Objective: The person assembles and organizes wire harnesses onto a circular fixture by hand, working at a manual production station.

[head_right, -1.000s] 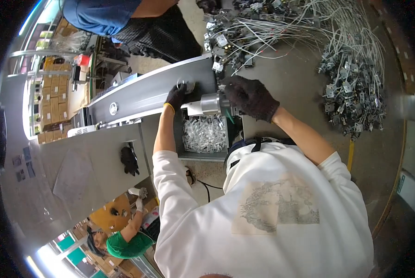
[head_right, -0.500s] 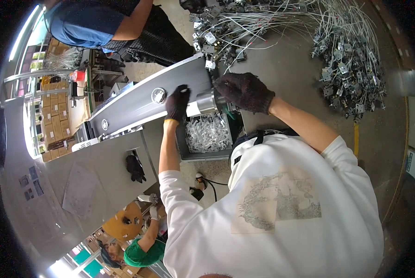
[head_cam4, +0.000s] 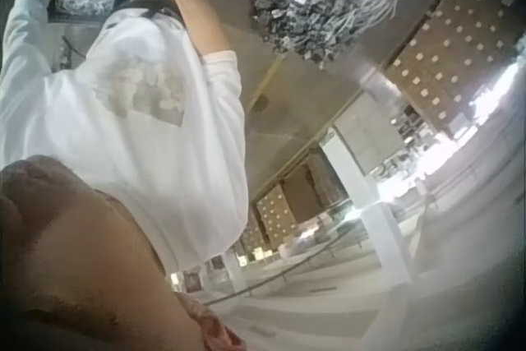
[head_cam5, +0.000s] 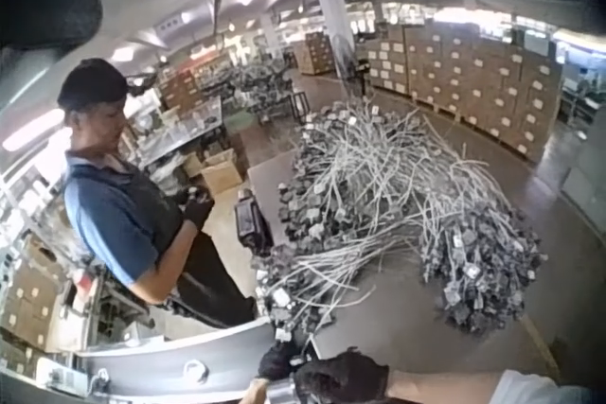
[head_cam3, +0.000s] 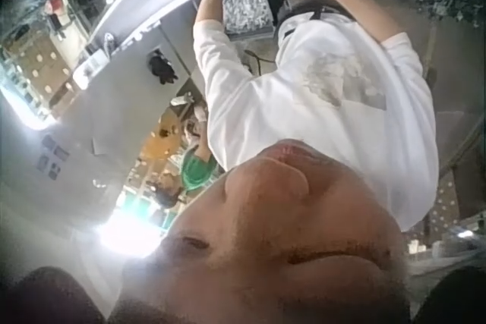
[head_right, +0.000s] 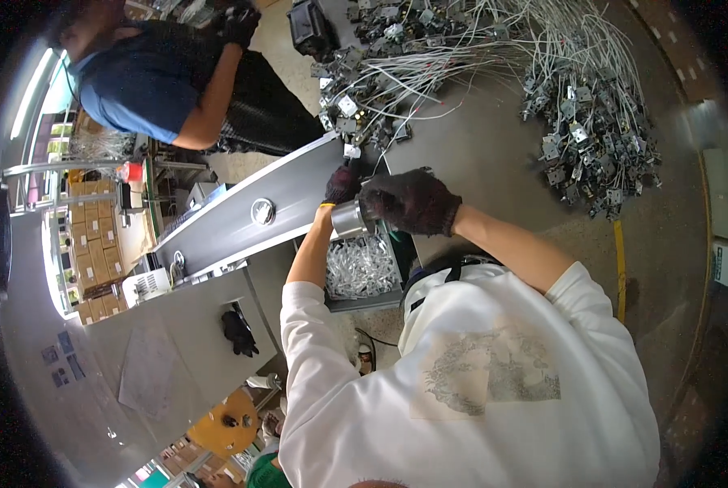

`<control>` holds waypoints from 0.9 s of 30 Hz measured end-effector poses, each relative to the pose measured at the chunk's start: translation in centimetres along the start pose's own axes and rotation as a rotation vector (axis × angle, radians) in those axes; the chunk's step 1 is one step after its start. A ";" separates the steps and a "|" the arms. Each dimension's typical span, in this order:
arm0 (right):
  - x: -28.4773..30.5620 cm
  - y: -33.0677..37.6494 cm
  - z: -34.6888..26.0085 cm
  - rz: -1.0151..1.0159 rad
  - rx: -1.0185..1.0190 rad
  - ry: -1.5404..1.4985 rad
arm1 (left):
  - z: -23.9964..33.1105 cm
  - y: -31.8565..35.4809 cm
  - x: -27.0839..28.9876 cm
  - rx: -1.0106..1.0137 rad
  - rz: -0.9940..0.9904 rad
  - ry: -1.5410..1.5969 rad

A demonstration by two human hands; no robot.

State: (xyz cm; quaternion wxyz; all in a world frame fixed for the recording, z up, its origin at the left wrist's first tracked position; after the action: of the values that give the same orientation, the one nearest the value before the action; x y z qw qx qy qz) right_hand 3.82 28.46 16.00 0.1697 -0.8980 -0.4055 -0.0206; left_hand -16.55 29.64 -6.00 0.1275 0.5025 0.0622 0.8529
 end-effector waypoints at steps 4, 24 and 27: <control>-0.6 -0.4 -0.9 -0.046 -0.038 0.028 | -2.4 0.3 -1.0 0.127 0.085 -0.449; -2.1 2.3 -0.7 -0.151 -0.089 -0.167 | 13.2 21.3 15.0 0.122 0.001 -0.019; -6.1 6.1 -1.8 -0.468 -0.688 -0.839 | 17.6 26.0 10.8 0.171 0.067 0.336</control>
State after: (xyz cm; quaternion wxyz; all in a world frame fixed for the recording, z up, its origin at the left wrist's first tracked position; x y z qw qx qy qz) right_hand 4.40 19.74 14.87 -0.3154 -0.7195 -0.5951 0.1692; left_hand -10.20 7.29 17.76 0.0437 0.3638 0.1382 0.9201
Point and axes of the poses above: each hand's wrist, its own y-axis away from the middle knuckle, its own x-axis out of the back of the hand, z = x × y, the point moved 8 cm from there along -y, towards the middle knuckle, and after that the axes turned 14 degrees about -y, right-handed, at the moved point
